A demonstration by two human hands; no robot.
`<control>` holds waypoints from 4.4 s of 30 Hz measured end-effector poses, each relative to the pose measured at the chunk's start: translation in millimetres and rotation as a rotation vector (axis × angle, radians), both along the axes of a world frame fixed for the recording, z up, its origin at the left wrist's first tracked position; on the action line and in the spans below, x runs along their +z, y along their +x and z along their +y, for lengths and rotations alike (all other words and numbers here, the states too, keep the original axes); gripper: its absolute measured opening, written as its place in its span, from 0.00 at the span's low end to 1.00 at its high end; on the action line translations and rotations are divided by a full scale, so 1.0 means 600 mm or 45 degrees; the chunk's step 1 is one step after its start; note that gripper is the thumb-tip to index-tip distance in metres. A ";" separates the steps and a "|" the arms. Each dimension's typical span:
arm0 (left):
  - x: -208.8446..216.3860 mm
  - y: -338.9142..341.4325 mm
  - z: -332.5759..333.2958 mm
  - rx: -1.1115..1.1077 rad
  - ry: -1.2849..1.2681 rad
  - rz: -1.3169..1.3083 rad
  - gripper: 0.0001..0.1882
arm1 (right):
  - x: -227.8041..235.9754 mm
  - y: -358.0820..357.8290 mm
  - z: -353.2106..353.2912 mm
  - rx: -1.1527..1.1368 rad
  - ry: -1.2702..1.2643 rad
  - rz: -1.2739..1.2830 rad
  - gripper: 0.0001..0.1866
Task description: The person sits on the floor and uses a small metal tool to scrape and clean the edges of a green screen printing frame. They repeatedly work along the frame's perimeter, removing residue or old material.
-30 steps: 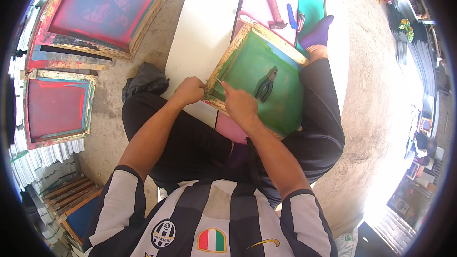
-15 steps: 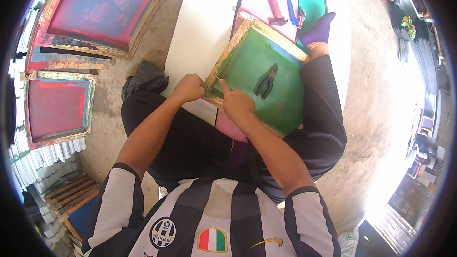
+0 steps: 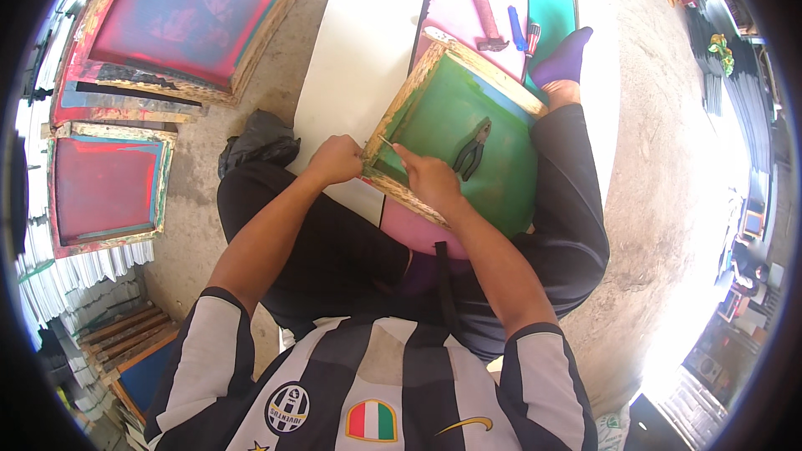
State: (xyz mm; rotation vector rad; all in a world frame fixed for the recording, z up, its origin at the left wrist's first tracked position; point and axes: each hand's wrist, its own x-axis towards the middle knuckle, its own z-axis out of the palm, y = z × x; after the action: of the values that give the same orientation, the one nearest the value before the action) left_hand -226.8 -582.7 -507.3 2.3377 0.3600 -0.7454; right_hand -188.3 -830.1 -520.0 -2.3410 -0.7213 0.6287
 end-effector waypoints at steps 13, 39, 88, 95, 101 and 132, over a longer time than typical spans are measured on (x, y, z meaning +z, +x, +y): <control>-0.016 -0.003 0.007 0.002 -0.029 -0.025 0.10 | 0.032 0.036 0.002 -0.003 -0.018 0.253 0.19; -0.014 -0.004 0.013 0.041 -0.122 -0.077 0.14 | 0.025 0.024 0.003 -0.079 0.205 0.275 0.20; -0.004 -0.003 0.011 0.002 -0.087 -0.082 0.12 | -0.017 0.026 0.003 -0.405 0.437 1.038 0.21; -0.010 -0.002 0.012 -0.005 -0.130 -0.103 0.13 | -0.082 0.002 -0.005 -0.193 0.570 0.285 0.21; -0.009 -0.005 0.013 0.006 -0.098 -0.073 0.13 | 0.050 0.046 0.009 -0.567 0.342 1.461 0.21; -0.017 -0.009 0.010 0.046 -0.115 -0.077 0.12 | 0.107 -0.010 0.051 -0.107 -0.386 0.001 0.20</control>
State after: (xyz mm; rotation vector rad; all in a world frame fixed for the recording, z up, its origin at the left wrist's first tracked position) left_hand -232.2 -576.7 -517.3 2.2572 0.3343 -0.6584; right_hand -194.1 -799.4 -455.9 -2.6313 -0.5553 0.7447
